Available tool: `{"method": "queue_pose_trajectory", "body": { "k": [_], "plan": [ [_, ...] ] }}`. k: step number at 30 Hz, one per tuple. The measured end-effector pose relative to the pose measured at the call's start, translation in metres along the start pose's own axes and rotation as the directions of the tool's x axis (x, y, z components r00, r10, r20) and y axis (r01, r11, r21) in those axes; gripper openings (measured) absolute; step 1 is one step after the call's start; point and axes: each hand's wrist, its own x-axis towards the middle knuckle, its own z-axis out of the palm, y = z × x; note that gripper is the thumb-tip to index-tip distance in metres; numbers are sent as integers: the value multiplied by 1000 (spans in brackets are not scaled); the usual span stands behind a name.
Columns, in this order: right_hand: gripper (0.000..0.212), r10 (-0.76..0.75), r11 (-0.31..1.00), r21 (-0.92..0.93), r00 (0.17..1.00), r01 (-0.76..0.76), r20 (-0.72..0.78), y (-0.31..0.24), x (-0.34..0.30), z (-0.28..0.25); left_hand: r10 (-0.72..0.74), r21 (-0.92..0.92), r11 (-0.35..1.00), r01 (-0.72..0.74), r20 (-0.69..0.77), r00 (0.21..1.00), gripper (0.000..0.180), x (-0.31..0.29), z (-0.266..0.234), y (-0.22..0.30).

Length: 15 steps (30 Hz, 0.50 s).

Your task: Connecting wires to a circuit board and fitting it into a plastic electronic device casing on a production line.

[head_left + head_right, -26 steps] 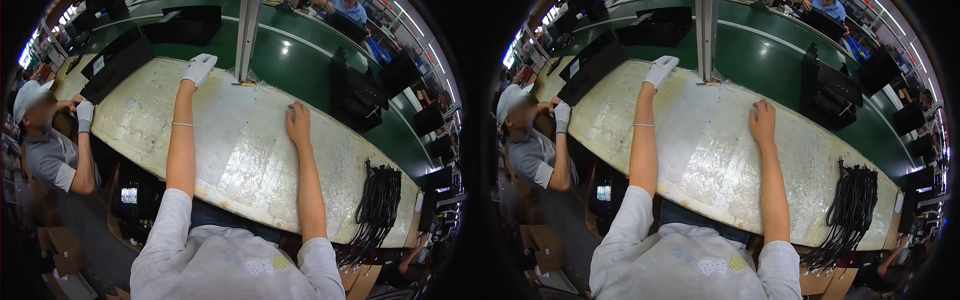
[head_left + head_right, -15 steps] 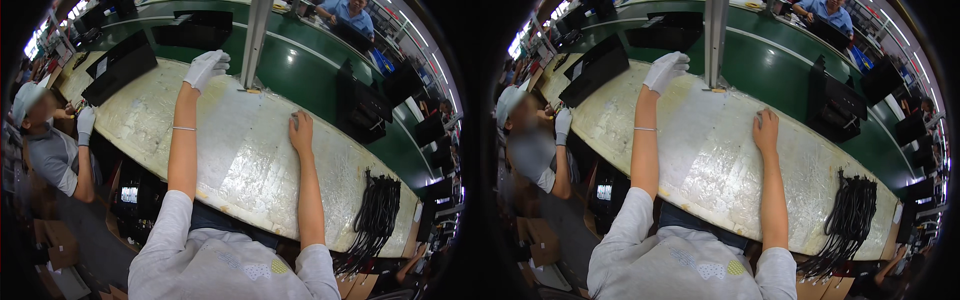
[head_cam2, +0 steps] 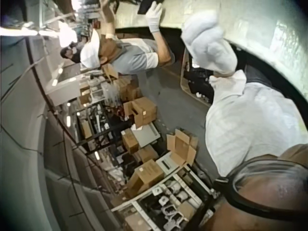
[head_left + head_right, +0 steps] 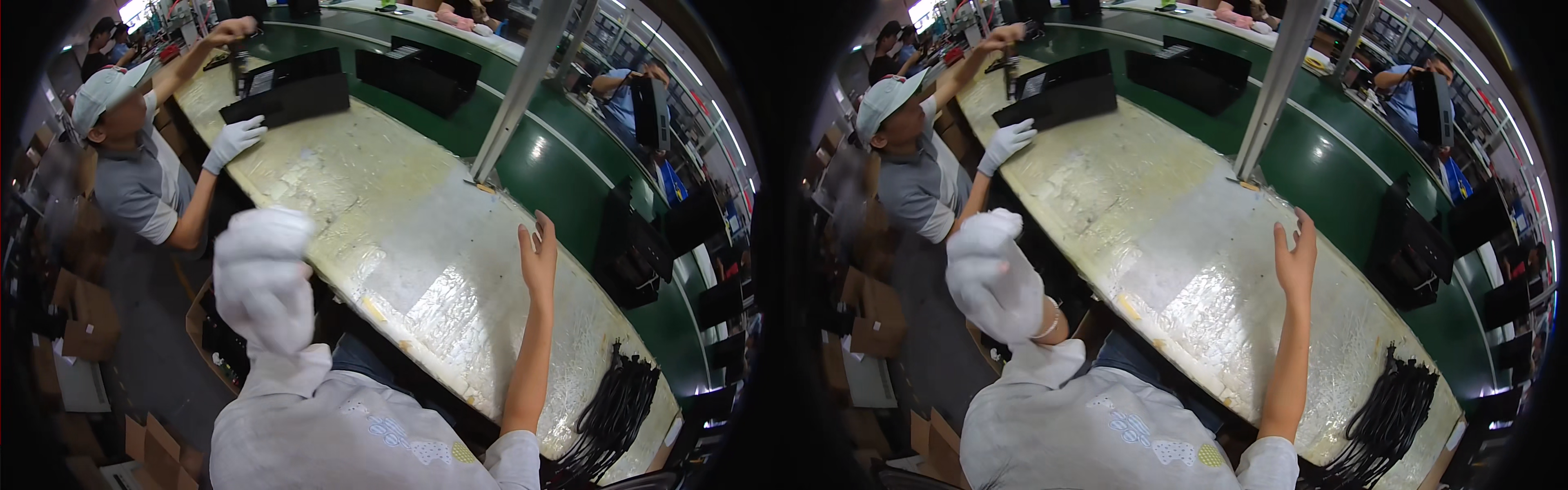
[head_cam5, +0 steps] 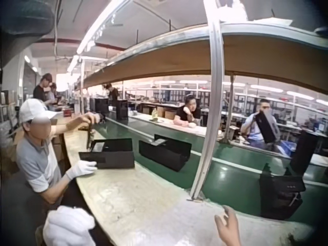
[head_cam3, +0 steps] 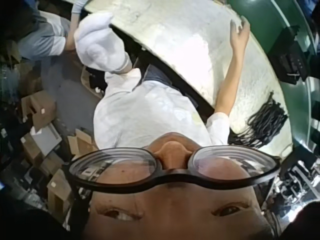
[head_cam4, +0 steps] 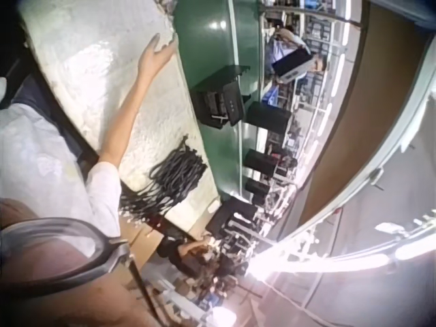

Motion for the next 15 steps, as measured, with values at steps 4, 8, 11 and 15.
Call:
{"method": "queue_pose_trajectory", "body": {
  "k": [4, 8, 11, 15],
  "plan": [
    [53, -134, 989, 82, 983, 124, 126, -39, -27, 23, -281, 499, 840, 214, 63, 958, 15, 15, -52, -18],
    [56, -222, 974, 114, 936, 198, 271, -76, -46, 65, -511, 482, 757, 442, 15, 859, 19, 53, -95, -56],
    [65, -325, 939, 10, 882, 342, 340, -101, -48, 103, -315, 818, 428, -383, 533, 786, 28, 81, -151, -117],
    [87, -357, 920, 32, 802, 391, 480, -124, -45, 159, -821, 986, 168, 13, 133, 556, 80, 63, -144, -197]
  ]
}}
